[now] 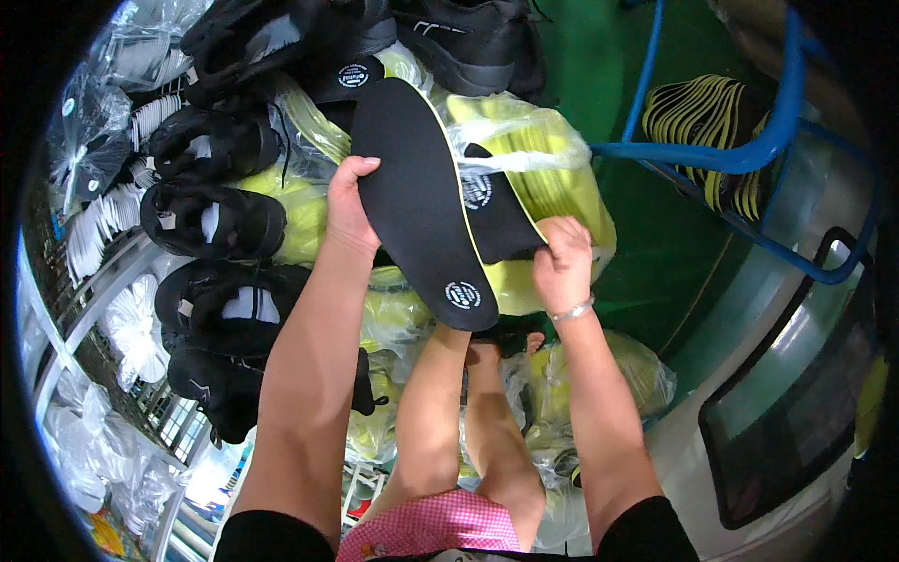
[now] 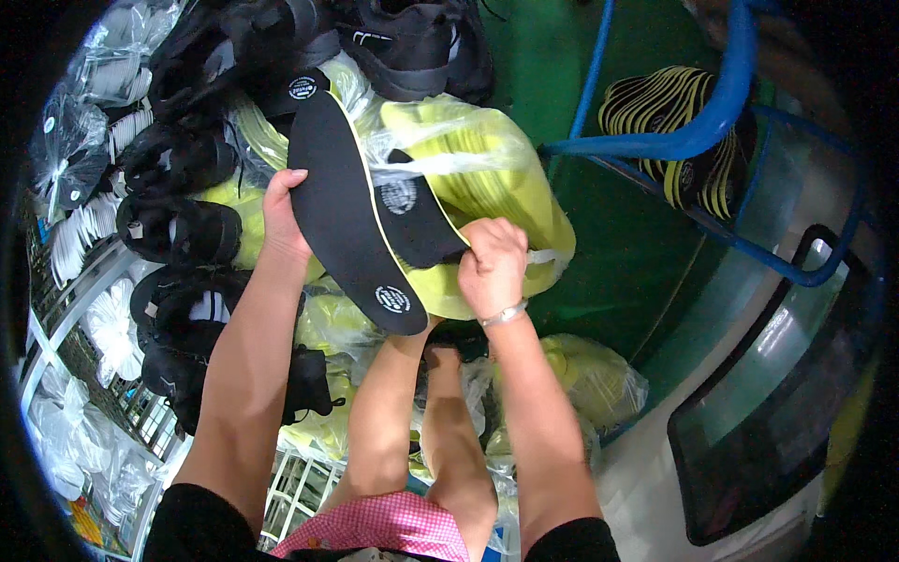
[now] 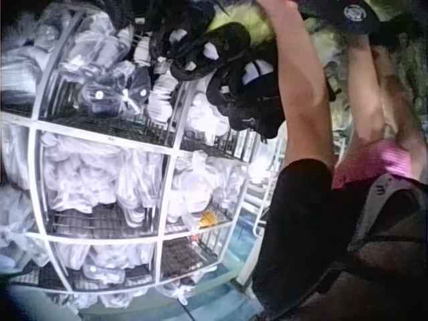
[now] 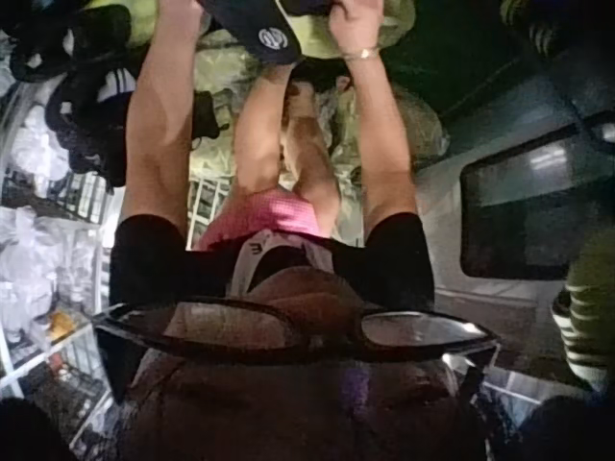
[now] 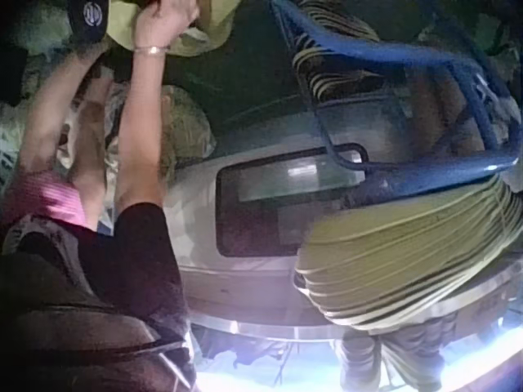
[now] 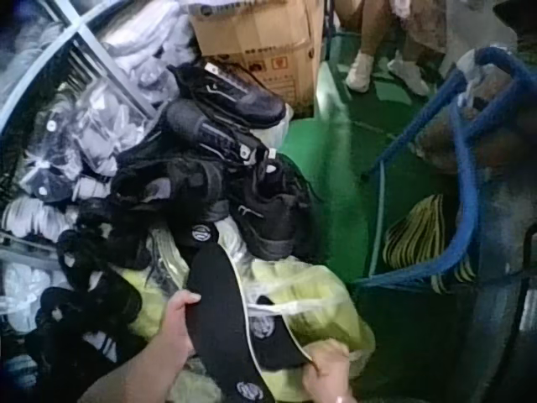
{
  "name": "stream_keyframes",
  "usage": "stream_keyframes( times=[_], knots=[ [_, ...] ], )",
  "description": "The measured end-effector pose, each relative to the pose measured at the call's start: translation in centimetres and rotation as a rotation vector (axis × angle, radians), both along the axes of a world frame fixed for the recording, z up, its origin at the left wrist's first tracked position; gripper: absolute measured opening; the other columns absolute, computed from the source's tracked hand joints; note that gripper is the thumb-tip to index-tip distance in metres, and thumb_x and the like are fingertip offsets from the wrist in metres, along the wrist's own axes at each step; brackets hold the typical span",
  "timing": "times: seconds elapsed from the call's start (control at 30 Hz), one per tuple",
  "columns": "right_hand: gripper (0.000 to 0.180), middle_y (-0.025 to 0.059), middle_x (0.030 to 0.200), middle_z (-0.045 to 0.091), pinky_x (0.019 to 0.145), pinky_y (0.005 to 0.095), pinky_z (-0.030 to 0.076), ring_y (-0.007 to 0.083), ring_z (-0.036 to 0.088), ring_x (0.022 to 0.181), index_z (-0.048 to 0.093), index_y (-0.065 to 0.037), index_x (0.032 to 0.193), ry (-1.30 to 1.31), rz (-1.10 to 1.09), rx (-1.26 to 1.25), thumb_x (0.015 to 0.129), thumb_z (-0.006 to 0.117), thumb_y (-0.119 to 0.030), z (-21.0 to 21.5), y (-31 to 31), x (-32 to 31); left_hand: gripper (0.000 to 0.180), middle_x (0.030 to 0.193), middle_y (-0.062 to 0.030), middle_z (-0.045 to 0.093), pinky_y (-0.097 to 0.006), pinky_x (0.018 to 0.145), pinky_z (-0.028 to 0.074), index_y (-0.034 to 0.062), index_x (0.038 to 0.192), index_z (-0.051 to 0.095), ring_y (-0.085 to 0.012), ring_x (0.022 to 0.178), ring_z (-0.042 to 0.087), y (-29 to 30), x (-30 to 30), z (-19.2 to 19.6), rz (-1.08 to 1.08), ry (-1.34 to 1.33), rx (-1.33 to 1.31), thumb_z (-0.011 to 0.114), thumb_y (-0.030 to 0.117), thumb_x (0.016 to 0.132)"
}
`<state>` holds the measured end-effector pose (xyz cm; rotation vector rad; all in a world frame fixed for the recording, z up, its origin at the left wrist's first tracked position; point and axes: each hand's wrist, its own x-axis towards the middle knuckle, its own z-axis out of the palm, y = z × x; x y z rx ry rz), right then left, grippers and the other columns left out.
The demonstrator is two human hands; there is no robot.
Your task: The person inserts yellow insoles into black shoes on a green conveyor belt. They pick up shoes, place the insoles inside, and move the completed pairs along the line.
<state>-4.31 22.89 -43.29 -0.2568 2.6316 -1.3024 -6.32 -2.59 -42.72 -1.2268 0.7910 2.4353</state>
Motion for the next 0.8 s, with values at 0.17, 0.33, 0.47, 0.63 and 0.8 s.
stream_keyframes(
  times=[0.17,0.33,0.47,0.63,0.8],
  knots=[
    [0.014,0.0206,0.069,0.054,0.062,0.044,0.043,0.0391,0.053,0.072,0.054,-0.004,0.074,-0.555,-0.143,0.05,0.062,0.046,-0.003,5.5,1.3,0.1,0.044,0.098,-0.016,0.059,-0.04,0.078,0.048,-0.0044,0.107,0.051,-0.0286,0.085,0.059,-1.1,-0.2,0.9,-0.038,-0.024,0.067,0.048,0.021,0.071],
    [0.009,0.0075,0.062,0.057,0.06,0.0392,0.039,0.0262,0.057,0.063,0.056,-0.011,0.066,-0.123,0.171,0.603,0.059,0.053,-0.007,12.3,3.3,-1.6,0.058,0.111,-0.0182,0.052,-0.037,0.087,0.043,-0.0062,0.118,0.041,-0.0265,0.095,0.056,0.4,-1.3,8.8,-0.622,0.033,0.043,0.054,0.015,0.066],
    [0.01,0.006,0.066,0.057,0.068,0.0376,0.04,0.0232,0.056,0.071,0.058,-0.011,0.072,-0.336,0.507,0.425,0.064,0.052,-0.01,18.6,2.2,-2.8,0.06,0.112,-0.0184,0.052,-0.033,0.092,0.038,-0.0066,0.117,0.043,-0.0244,0.107,0.047,6.9,-1.4,18.9,-1.142,0.543,-0.371,0.065,0.015,0.066],
    [0.021,0.0075,0.079,0.058,0.082,0.0374,0.04,0.0221,0.053,0.089,0.059,-0.01,0.087,-0.466,0.596,0.108,0.069,0.05,-0.015,26.6,1.9,-0.1,0.047,0.112,-0.0111,0.054,-0.033,0.092,0.037,0.0004,0.115,0.048,-0.0184,0.104,0.048,8.2,2.6,29.6,-1.629,0.389,0.001,0.065,0.022,0.076],
    [0.017,0.0101,0.106,0.046,0.089,0.0318,0.035,0.0188,0.045,0.101,0.048,-0.006,0.093,-0.261,-0.658,-0.982,0.078,0.045,0.002,37.3,2.8,4.3,0.059,0.114,-0.0093,0.049,-0.035,0.093,0.034,-0.0027,0.12,0.039,-0.0207,0.105,0.046,6.2,5.4,42.8,-1.173,0.408,-0.328,0.066,0.006,0.069]
  ],
)
